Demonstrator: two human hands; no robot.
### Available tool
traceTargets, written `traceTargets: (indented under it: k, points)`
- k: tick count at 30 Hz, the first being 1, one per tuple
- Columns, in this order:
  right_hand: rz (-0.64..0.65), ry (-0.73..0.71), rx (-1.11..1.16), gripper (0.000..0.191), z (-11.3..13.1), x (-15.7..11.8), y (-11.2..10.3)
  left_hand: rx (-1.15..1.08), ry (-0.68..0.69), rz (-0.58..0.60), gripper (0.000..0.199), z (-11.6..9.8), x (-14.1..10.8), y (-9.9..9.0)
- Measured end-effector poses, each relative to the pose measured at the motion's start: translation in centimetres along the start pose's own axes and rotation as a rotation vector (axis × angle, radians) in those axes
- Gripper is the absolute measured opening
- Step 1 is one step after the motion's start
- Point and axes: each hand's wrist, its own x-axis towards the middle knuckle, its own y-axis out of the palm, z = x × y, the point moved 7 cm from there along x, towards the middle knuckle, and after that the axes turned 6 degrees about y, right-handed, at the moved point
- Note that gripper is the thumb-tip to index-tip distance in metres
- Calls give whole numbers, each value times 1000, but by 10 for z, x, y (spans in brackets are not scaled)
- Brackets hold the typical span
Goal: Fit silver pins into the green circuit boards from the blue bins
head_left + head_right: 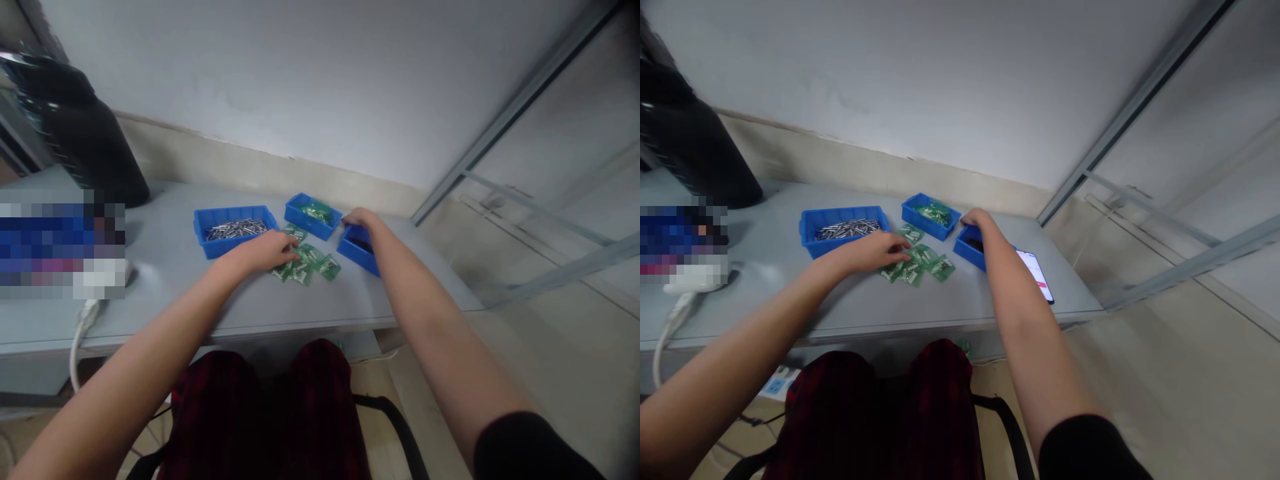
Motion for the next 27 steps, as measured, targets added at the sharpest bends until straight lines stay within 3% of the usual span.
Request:
traceTargets:
  k: [4, 6, 8, 10, 14, 16, 19, 22, 25, 27]
  points:
    - [-191, 13, 114, 31, -24, -8, -30, 53, -28, 18, 36, 1, -1, -1]
    - [-275, -39, 181, 40, -33, -21, -48, 69, -50, 15, 37, 3, -2, -2]
    - [-352, -135, 286, 36, -40, -39, -62, 65, -43, 7, 37, 6, -3, -2]
    - [-348, -202, 257, 24, -43, -58, -63, 55, -22, 3, 36, 9, -4, -1]
    - [-237, -304, 20, 16, -33, -91, -36, -18, 8, -4, 38, 8, -6, 0]
    - [-334, -432, 56, 19, -12, -110, -33, -76, 34, -19, 43, 2, -7, -3]
    - [-358, -643, 280, 22, 31, -136, -29, -138, 113, -173, 37, -10, -6, -19]
    - [-278, -778, 497, 30, 72, -148, -21, -241, 83, -512, 30, -6, -10, -44]
    - [-124, -776, 744, 39, 92, -141, -5, -325, 59, -772, 23, 4, -18, -58]
    - [1, -744, 848, 43, 94, -134, 12, -361, 54, -845, 20, 8, -20, -59]
